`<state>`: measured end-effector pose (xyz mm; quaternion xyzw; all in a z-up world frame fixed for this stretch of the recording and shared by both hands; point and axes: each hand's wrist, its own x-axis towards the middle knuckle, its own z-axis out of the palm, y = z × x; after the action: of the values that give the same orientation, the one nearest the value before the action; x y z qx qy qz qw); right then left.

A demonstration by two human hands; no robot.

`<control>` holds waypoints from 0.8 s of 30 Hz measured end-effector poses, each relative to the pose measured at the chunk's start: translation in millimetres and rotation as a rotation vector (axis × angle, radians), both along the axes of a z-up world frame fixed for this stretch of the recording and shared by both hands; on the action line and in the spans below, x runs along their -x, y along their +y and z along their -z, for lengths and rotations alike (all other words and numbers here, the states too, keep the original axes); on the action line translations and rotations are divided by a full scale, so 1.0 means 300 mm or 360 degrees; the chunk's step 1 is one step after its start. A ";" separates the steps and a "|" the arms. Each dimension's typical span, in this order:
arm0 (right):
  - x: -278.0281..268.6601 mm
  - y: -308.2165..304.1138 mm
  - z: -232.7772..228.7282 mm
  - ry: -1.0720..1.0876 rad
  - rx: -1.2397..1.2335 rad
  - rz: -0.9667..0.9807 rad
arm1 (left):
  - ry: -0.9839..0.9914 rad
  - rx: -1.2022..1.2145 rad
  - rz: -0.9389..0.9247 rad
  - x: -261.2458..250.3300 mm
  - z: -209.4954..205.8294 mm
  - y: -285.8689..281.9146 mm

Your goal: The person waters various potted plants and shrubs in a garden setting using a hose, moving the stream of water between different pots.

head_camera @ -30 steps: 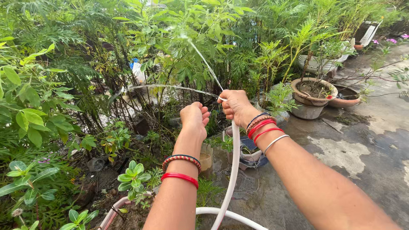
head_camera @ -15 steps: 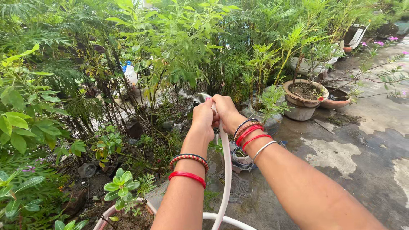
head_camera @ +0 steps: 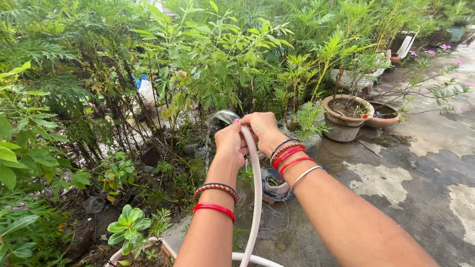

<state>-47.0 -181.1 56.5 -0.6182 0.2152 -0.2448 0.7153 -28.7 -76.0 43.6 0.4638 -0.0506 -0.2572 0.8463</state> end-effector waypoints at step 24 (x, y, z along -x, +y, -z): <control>-0.001 -0.082 -0.018 0.0214 -0.0265 0.0184 | 0.0141 -0.0092 -0.0270 -0.017 0.011 -0.086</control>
<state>-46.7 -205.7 62.0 -0.5582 0.3176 -0.2250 0.7327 -23.6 -101.8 40.3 0.4788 0.0339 -0.2064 0.8526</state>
